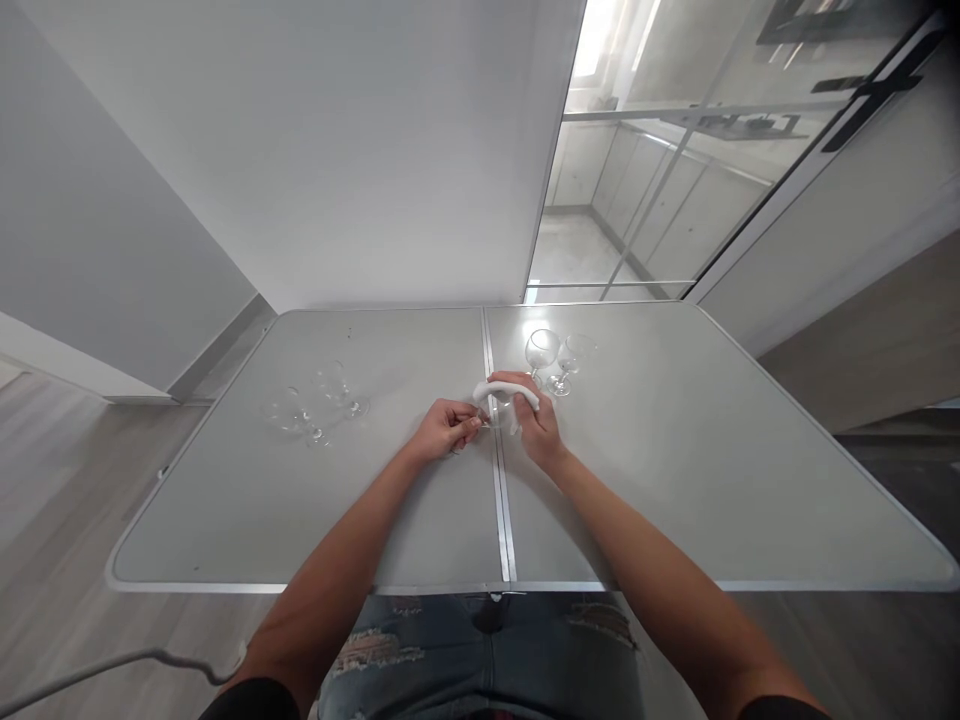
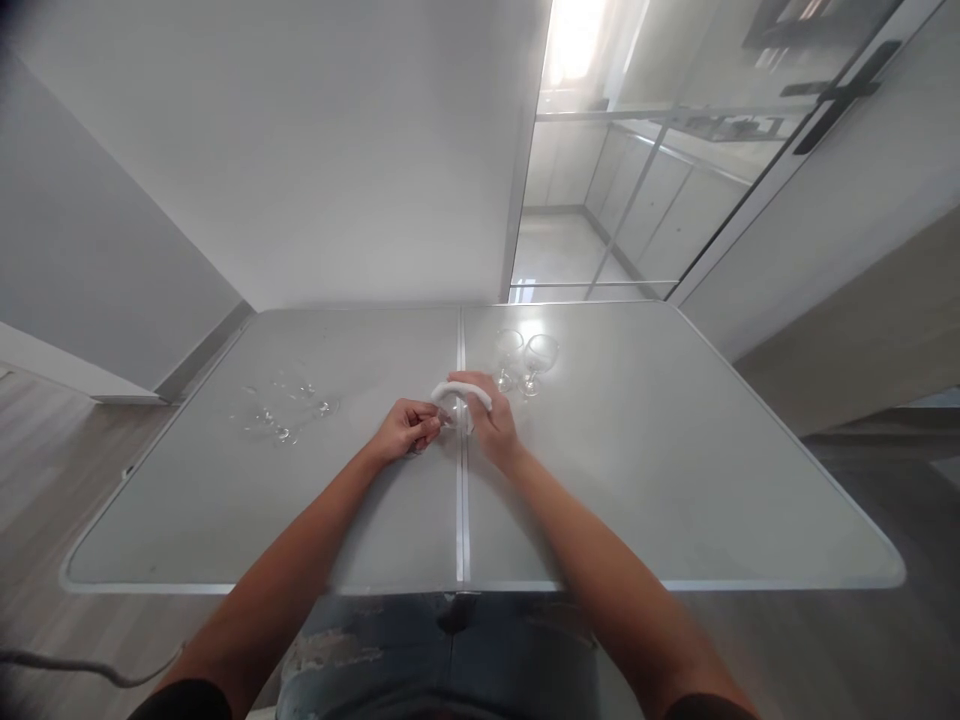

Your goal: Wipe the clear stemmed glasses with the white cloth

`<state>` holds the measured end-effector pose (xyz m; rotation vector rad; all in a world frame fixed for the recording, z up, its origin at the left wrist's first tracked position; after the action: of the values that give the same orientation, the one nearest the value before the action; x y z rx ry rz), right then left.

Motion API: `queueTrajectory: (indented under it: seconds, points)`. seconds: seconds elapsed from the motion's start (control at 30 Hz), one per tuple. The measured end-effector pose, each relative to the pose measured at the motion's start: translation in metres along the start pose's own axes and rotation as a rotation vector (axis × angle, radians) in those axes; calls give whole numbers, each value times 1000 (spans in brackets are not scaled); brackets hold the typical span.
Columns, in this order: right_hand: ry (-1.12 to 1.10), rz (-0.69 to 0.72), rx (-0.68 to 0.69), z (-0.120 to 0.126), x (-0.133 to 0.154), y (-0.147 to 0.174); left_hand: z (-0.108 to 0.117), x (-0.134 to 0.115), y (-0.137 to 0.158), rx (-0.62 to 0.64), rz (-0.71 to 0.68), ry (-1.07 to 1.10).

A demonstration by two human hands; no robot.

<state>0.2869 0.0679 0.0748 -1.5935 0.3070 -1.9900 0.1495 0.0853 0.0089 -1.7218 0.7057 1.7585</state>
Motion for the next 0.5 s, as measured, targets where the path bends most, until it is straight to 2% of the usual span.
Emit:
queueTrajectory:
  seconds: [0.13, 0.27, 0.4, 0.5]
  points:
    - [327, 224, 164, -17, 27, 2, 8, 6, 0, -68, -13, 69]
    - [490, 300, 402, -44, 31, 4, 10, 9, -1, -99, -15, 70]
    - [424, 249, 469, -47, 30, 2, 3, 4, 1, -40, 24, -110]
    - [200, 38, 400, -31, 15, -4, -4, -8, 3, 27, -26, -254]
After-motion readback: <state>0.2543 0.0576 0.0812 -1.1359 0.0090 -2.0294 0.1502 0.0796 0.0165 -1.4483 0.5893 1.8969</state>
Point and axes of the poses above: each hand's wrist, its own y-axis away from the middle knuckle, its own z-axis out of the back of the hand, x = y × z, the point moved 10 cm from there along -y, towards the middle knuckle, and after that the axes turned 12 degrees about x, right-handed, at the moved point
